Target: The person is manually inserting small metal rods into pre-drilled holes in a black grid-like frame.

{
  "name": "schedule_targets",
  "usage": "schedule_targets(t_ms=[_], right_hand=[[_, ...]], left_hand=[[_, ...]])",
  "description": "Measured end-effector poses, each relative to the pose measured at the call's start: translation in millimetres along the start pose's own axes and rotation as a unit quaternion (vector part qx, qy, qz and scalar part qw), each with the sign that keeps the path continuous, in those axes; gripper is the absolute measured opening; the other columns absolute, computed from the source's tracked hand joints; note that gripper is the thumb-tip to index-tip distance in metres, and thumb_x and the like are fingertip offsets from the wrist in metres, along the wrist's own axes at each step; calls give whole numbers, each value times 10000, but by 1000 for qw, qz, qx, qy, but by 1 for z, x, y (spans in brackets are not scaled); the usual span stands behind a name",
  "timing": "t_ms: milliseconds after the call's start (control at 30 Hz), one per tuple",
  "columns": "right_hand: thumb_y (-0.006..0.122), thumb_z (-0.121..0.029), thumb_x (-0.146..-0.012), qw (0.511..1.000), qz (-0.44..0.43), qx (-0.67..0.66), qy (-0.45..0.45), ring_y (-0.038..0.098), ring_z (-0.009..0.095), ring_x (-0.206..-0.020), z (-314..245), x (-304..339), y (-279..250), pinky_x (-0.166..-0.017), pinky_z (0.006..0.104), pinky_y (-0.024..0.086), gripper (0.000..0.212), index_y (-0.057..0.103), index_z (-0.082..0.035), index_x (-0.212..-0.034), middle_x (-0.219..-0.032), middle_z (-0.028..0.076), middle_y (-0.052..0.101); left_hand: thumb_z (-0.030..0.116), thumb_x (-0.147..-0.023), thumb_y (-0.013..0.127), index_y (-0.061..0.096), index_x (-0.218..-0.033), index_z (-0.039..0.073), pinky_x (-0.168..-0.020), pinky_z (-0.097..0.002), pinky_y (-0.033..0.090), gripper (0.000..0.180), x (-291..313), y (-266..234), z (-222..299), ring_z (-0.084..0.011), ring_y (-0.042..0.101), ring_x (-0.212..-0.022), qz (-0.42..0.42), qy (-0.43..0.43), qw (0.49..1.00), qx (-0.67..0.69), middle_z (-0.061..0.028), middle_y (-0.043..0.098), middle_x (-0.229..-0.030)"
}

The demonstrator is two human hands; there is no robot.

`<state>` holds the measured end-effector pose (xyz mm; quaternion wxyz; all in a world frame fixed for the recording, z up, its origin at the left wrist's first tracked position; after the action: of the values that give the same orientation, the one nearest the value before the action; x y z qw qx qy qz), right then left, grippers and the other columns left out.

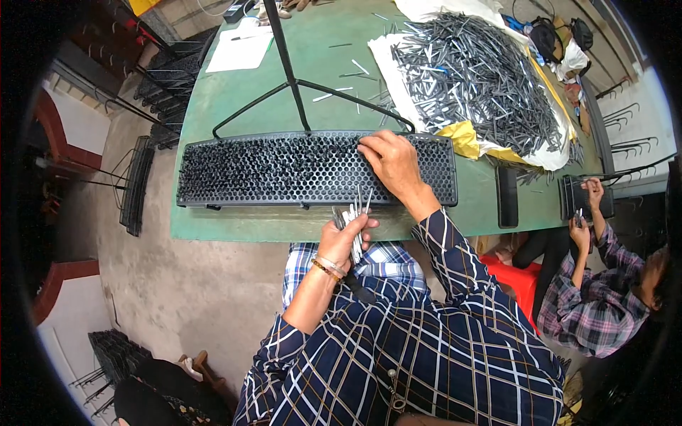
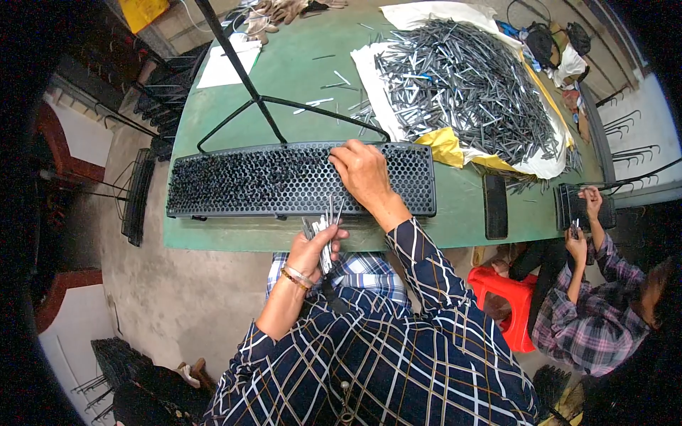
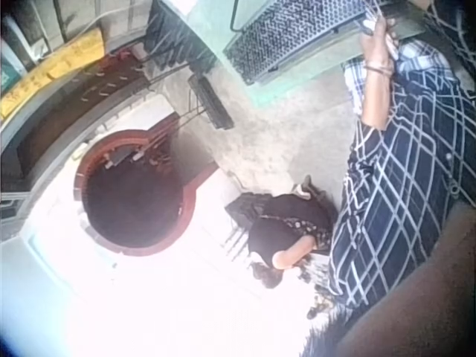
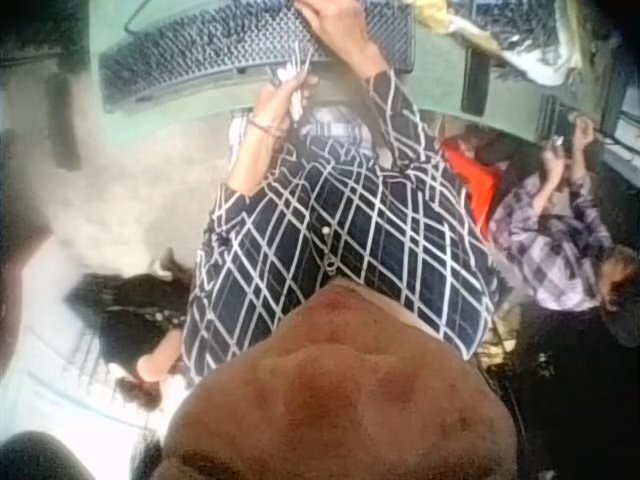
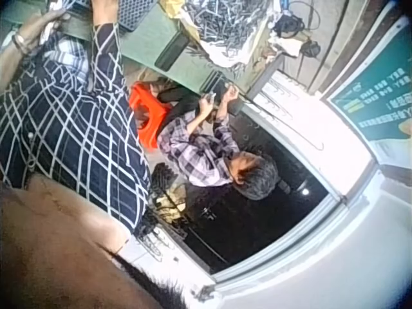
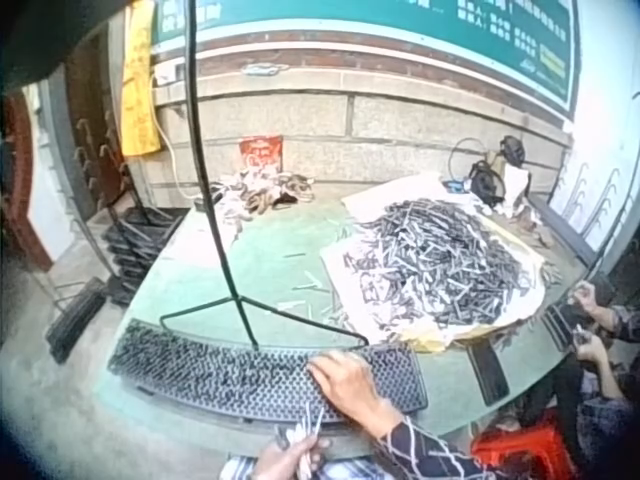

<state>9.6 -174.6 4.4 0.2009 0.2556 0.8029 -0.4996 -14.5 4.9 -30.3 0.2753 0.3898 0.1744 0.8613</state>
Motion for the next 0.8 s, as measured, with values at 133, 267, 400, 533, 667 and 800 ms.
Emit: schedule_targets(t_ms=[133, 267, 400, 533, 667, 800], right_hand=[[689, -145, -789, 998, 23, -41, 36, 621, 243, -721, -1, -1, -15, -629, 319, 482, 145, 684, -34, -881, -818, 96, 642], [696, -200, -816, 933, -177, -221, 224, 595, 109, -719, -13, 17, -29, -641, 257, 474, 258, 685, 7, -970, -824, 85, 674], [686, -183, -837, 827, -260, -397, 302, 596, 92, -739, -16, 33, -31, -642, 231, 481, 268, 676, 47, -975, -835, 66, 677], [685, -159, -834, 786, -279, -428, 349, 576, 71, -644, -12, 34, -32, -567, 210, 462, 224, 688, 28, -957, -743, 26, 659], [679, -165, -839, 813, -211, -418, 347, 538, 56, -591, -8, 25, -39, -525, 193, 426, 191, 694, 2, -931, -731, 8, 650], [661, -148, -852, 896, -77, -324, 292, 538, 60, -616, 10, 9, -41, -566, 205, 438, 191, 675, 14, -951, -768, 7, 646]], left_hand=[[128, -892, 587, 605, -999, -18, -470, -237, 447, 182, 4, 6, 7, -98, 538, -574, -7, 12, 1000, 3, -120, 674, -852], [130, -896, 582, 604, -1015, -18, -469, -233, 447, 191, 7, 5, 11, -92, 536, -571, -3, 20, 999, 40, -114, 675, -855], [134, -902, 577, 596, -1058, -16, -469, -224, 447, 218, 11, 13, 17, -87, 537, -569, -28, 22, 999, 0, -119, 677, -878], [134, -902, 578, 583, -1084, -17, -471, -225, 447, 237, 11, 14, 15, -89, 535, -567, -72, 15, 997, -33, -133, 678, -913], [130, -900, 581, 573, -1102, -19, -473, -229, 448, 251, 10, 11, 16, -94, 532, -564, -63, 2, 998, -3, -145, 677, -923], [124, -902, 579, 570, -1108, -14, -475, -234, 450, 249, 5, 8, 13, -99, 531, -562, -48, -20, 998, 29, -161, 674, -931]])
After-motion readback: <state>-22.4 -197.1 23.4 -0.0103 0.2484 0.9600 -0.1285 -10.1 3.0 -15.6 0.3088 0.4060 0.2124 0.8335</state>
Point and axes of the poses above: each hand's wrist, its own x-axis away from the middle knuckle, its own y-axis out of the palm, z = x × y, the point moved 1 cm from there along -x, towards the middle knuckle
